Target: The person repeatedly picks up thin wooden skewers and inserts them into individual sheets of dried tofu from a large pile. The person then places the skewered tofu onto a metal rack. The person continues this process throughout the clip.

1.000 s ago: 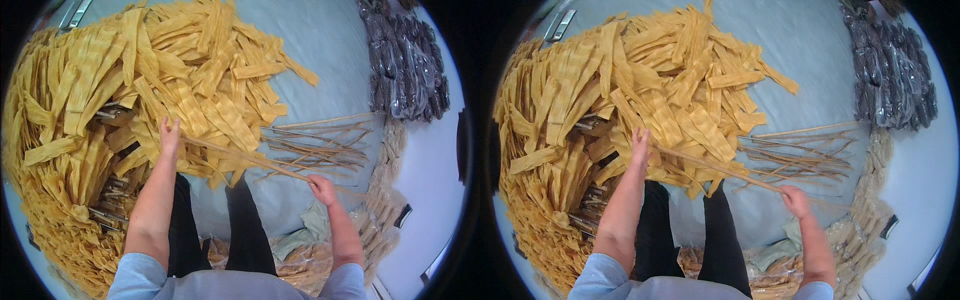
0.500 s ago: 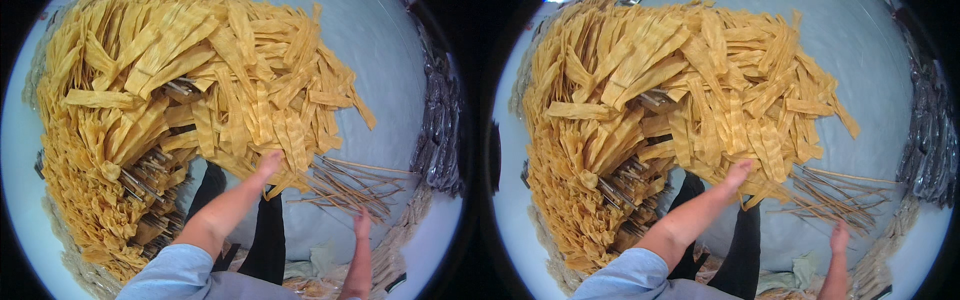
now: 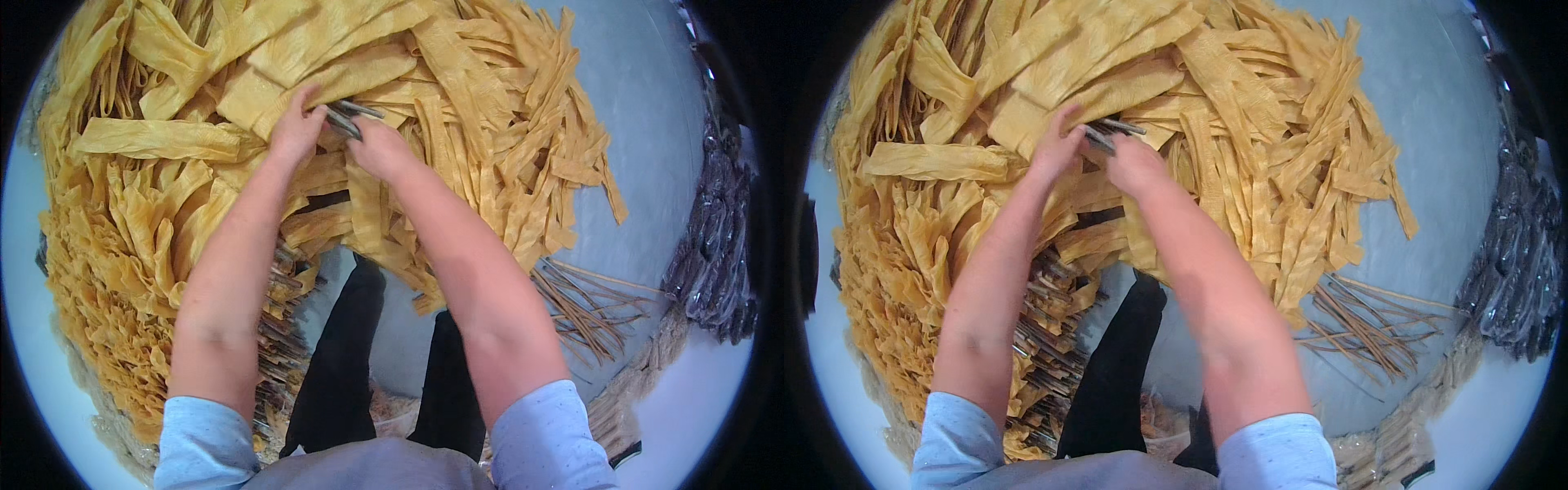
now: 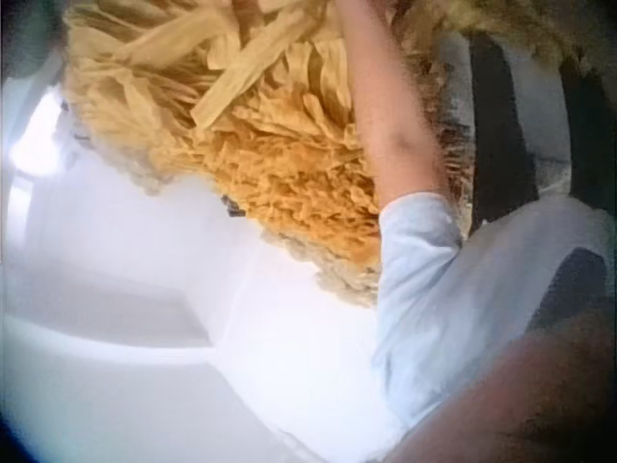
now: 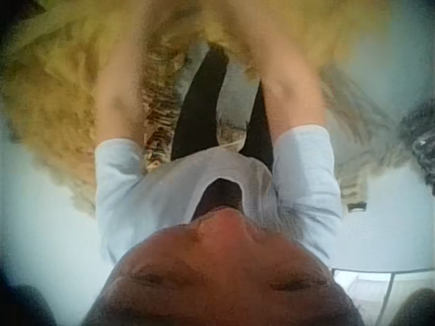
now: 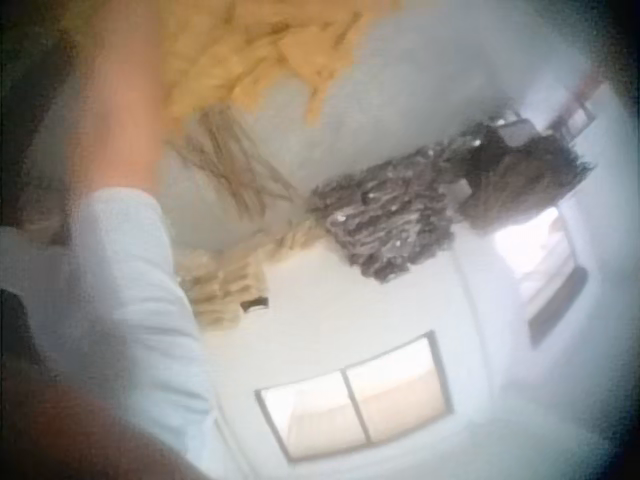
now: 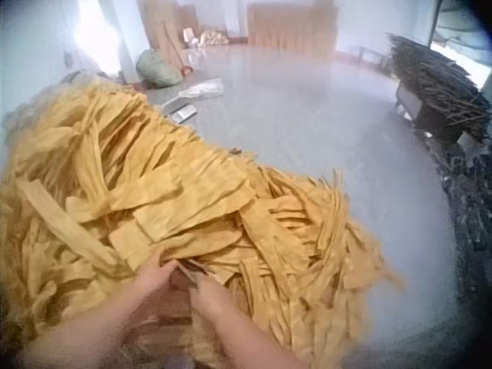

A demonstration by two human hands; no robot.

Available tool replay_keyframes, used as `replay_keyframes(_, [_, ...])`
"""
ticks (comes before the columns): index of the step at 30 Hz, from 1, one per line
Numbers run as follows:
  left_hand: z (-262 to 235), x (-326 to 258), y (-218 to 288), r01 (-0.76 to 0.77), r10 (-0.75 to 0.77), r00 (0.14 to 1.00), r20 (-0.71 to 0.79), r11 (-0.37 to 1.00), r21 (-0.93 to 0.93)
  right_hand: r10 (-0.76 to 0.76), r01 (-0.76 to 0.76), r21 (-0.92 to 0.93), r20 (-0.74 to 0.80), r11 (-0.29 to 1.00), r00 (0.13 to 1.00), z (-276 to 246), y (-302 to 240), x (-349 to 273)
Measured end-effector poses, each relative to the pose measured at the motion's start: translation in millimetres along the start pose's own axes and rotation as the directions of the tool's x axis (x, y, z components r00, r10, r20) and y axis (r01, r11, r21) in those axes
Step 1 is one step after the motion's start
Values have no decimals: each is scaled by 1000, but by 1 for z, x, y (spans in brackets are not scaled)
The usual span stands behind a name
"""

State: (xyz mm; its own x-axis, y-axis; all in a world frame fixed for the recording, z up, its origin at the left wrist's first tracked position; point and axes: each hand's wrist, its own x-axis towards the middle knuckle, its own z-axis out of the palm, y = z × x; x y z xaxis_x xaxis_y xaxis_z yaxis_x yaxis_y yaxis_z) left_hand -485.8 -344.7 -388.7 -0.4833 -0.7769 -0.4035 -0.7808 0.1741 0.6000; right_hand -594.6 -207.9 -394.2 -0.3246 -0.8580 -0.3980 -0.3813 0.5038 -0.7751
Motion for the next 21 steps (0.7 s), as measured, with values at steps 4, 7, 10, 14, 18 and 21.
replay_keyframes(4, [-15, 7, 5, -80, 89, 995, -40, 978, 191, 171, -175, -30, -89, 984, 981, 15, -25, 17])
replay_keyframes(7, [-27, 13, -12, -85, 104, 988, -112, 983, 163, 107, -117, -84, -105, 990, 989, 24, -23, -4])
replay_keyframes(10, [-28, 9, 2, -1, 20, 990, -141, 990, 138, 101, -118, -123, -137, 985, 985, 8, -9, -40])
replay_keyframes(14, [-32, 17, 2, -7, 15, 980, -197, 999, 39, 123, -151, -204, -143, 967, 982, -27, 20, -111])
replay_keyframes(18, [-42, 22, -2, -65, 70, 963, -262, 998, 27, 210, -249, -229, -181, 941, 961, -65, 65, -222])
replay_keyframes(21, [-42, 12, 21, 14, -25, 972, -232, 999, -47, 258, -309, -216, -232, 926, 938, -104, 87, -321])
